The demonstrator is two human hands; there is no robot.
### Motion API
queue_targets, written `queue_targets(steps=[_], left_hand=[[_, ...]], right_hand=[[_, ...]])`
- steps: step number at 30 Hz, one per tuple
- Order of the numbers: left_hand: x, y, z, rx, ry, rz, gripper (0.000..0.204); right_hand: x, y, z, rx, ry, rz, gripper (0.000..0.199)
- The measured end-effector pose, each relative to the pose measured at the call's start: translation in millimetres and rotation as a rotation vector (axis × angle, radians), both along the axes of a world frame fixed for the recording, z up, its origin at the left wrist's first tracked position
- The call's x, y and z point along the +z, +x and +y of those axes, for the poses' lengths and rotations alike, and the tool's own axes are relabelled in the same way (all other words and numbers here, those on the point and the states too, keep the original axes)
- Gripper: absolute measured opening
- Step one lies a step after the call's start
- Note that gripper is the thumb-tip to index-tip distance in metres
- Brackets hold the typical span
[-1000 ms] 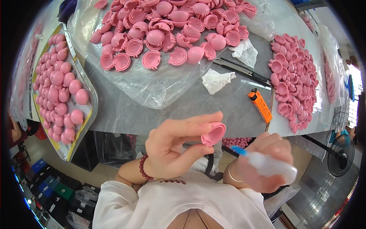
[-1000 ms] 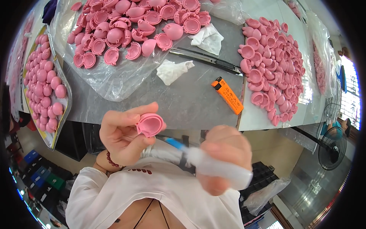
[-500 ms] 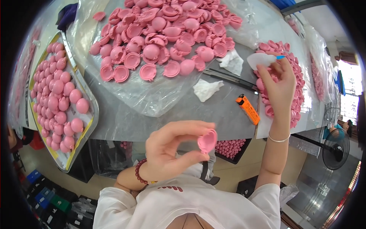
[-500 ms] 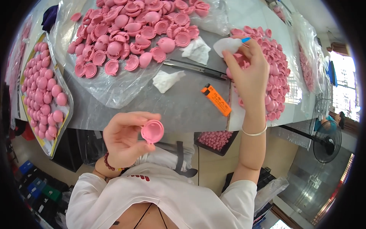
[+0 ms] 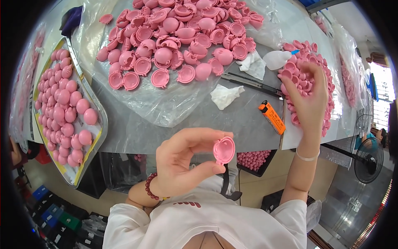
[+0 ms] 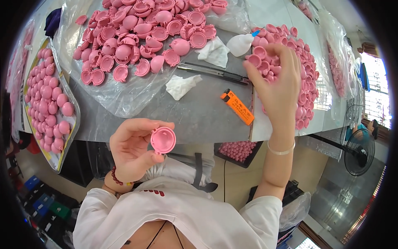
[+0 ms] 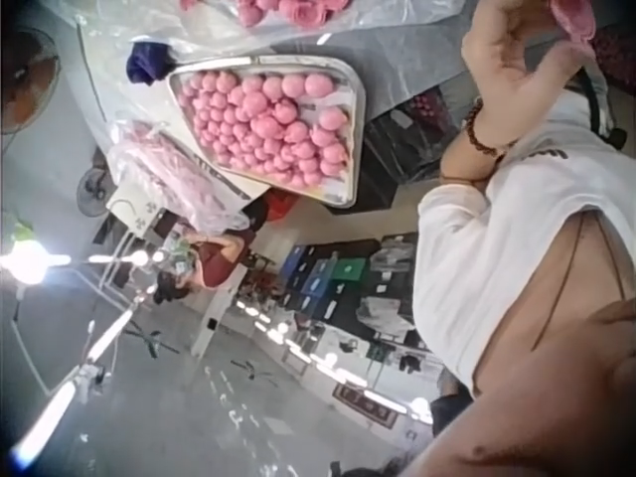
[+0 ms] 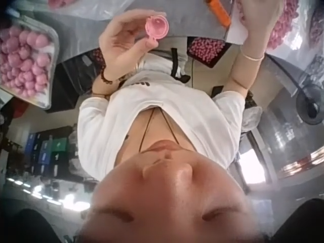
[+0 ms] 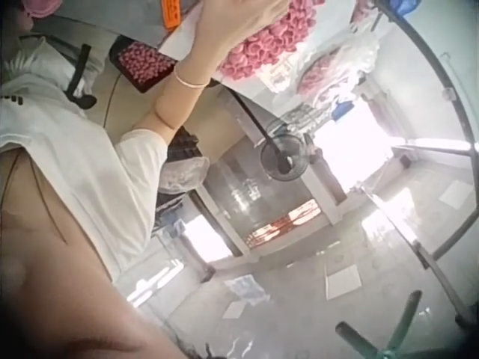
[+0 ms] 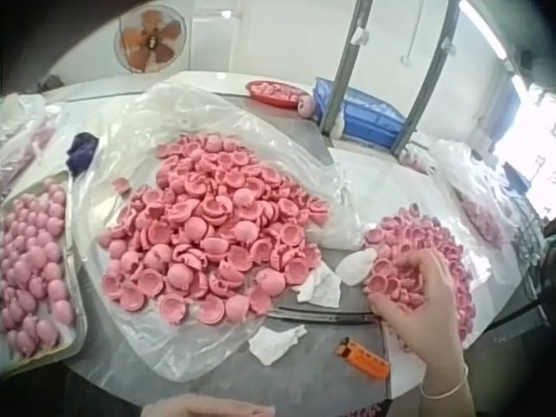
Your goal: Applying adhesive to the rim of small pink plastic halves and pressing them together to assemble toy parts.
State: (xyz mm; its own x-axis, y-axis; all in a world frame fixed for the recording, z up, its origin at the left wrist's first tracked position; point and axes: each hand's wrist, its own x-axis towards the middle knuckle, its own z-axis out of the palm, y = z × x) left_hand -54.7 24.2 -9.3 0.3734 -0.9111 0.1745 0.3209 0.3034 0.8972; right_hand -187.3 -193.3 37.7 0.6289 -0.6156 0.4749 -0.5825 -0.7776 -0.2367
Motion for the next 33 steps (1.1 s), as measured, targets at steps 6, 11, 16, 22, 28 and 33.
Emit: queue_targets(steps=[6,11,16,22,28,33], left_hand=[[0,-1,-5,-0.138,0.104,0.404,0.050],[-2,-1,-8,-0.266,0.166,0.625,0.051],[-4,-3,-10,-0.273,0.187,0.622,0.050],[-4,-4,-8,-0.144,0.108,0.321,0.047],[0,-9,-8,0.078,0.048,-0.097,0.035],[-4,-2,-7,0.037,-0.009,-0.353,0.039]], right_hand=[[-13,-24,19,-0.032,0.102,0.144,0.022],[-18,-24,16,-0.084,0.173,0.087,0.024],[-19,-16,14,0.023,0.068,0.073,0.027],[-20,-14,10,0.037,0.022,0.175,0.028],[-21,-17,10,0.008,0.122,0.128,0.027],[-24,-13,8,0.078,0.097,0.127,0.019]])
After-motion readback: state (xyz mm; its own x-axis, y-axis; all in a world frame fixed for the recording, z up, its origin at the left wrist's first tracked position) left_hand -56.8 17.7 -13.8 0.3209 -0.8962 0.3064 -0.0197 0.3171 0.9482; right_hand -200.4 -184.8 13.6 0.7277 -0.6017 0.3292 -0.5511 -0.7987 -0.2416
